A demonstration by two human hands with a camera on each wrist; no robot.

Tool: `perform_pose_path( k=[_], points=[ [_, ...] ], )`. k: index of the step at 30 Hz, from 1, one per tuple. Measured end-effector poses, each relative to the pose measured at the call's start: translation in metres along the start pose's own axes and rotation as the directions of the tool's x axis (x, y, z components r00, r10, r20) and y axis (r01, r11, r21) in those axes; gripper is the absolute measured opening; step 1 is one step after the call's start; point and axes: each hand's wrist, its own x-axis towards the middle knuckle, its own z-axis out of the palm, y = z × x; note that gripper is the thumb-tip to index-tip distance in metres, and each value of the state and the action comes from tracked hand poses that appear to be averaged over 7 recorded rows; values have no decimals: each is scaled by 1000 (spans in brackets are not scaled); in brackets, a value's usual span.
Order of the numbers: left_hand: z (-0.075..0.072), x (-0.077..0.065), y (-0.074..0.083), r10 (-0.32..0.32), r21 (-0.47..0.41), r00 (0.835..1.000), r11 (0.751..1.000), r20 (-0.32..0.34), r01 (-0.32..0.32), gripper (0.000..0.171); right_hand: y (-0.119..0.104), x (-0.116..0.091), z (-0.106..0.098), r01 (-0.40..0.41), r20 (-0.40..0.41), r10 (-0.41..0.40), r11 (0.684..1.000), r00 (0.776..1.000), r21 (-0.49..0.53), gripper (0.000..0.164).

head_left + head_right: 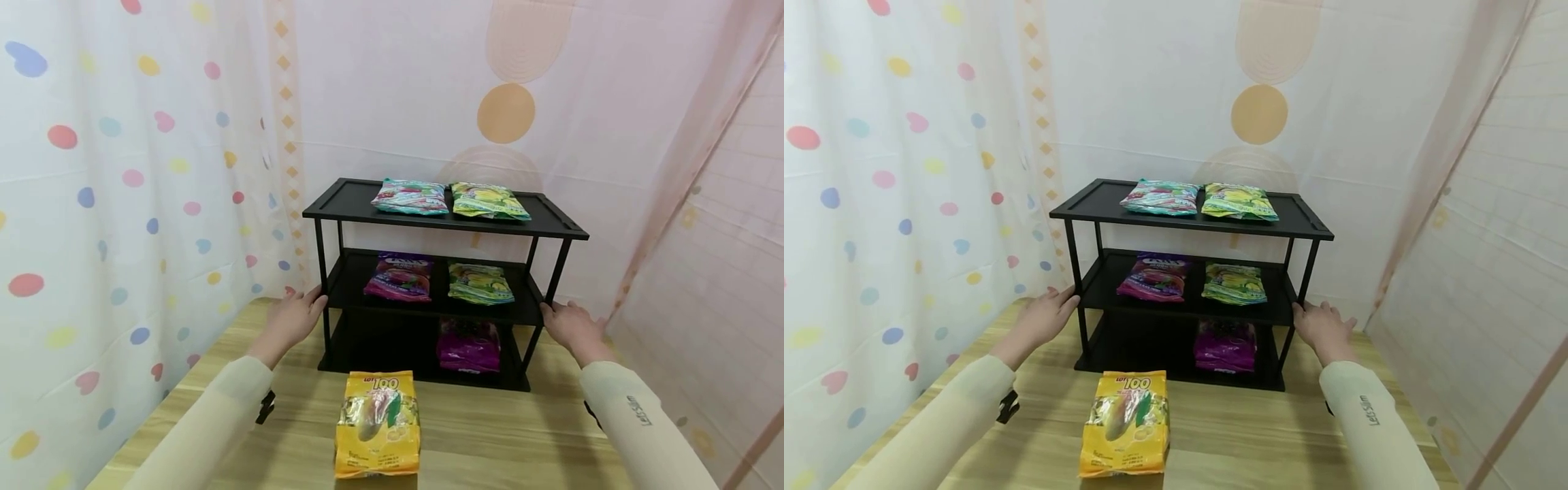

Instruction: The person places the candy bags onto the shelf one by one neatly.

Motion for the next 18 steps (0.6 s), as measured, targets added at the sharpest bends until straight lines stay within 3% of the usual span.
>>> perform_pose_path(
  k=[5, 12, 18],
  points=[
    [7, -10, -4, 5, 13, 1000, 1000, -10, -5, 64, 2, 1, 2, 2, -4, -2, 1000, 1000, 1, 70],
    [23, -25, -11, -26, 22, 997, 999, 69, 25, 77, 3, 3, 3, 10, -4, -10, 1000, 1000, 16, 71],
    [41, -37, -14, -39, -22, 992, 999, 119, 42, 90, 3, 5, 1, 8, -21, -8, 1000, 1000, 12, 69]
  ],
)
